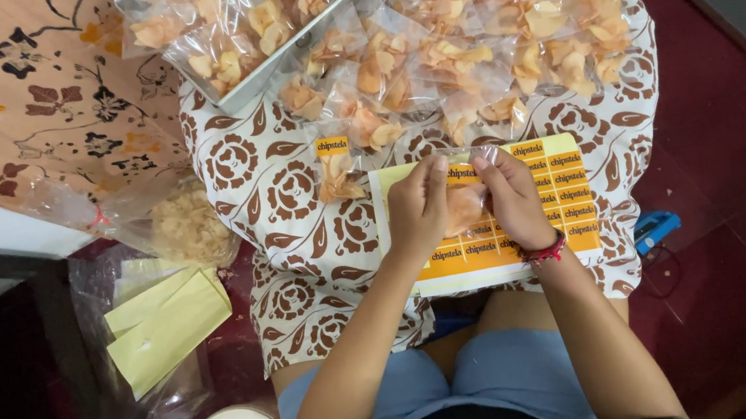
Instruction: The person picks up individual clear plastic bags containing yellow snack chips and applies a yellow and orange brand sticker to the center of each bag by hand.
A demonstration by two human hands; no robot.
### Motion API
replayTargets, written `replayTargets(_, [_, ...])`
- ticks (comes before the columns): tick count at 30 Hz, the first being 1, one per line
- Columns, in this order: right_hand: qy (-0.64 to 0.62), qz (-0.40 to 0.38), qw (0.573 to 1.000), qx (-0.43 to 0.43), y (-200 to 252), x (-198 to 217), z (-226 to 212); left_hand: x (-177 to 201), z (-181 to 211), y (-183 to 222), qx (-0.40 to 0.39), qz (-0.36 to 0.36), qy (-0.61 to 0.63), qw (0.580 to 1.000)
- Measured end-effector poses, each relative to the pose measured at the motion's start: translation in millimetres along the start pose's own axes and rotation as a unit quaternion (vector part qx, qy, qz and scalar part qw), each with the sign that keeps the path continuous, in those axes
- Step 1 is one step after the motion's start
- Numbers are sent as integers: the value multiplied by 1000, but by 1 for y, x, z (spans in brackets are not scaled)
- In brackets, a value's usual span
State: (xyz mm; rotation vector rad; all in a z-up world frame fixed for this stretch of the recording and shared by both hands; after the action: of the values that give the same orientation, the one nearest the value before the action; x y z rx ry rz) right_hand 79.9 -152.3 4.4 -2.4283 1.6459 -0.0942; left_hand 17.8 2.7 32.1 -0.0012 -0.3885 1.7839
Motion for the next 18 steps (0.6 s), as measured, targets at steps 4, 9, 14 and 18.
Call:
replayTargets(4, [25, 2, 1000, 4, 6, 5, 7, 1, 3, 0, 0, -4, -5, 1000])
replayTargets(9, [60, 8, 998, 9, 4, 6, 8, 1, 4, 2, 28, -26, 1, 999])
replayTargets(14, [48, 28, 998, -9, 4, 7, 13, -2, 5, 2, 25, -21, 5, 999])
replayTargets(18, [34, 24, 999, -16, 0, 9, 32, -5, -1, 3, 18, -6, -21, 1000])
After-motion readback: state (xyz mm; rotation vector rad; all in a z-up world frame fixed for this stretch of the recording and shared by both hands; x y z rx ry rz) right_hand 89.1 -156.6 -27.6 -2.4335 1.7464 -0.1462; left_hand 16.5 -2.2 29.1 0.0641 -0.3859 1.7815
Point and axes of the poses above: each hand's wrist, its own y-axis away from the middle knuckle, its own x-axis out of the back of the hand, z = x × y, the point moved 3 cm from there along -y, towards the middle knuckle, and after that the axes turned 2 degrees about -z, right-handed, at the moved point
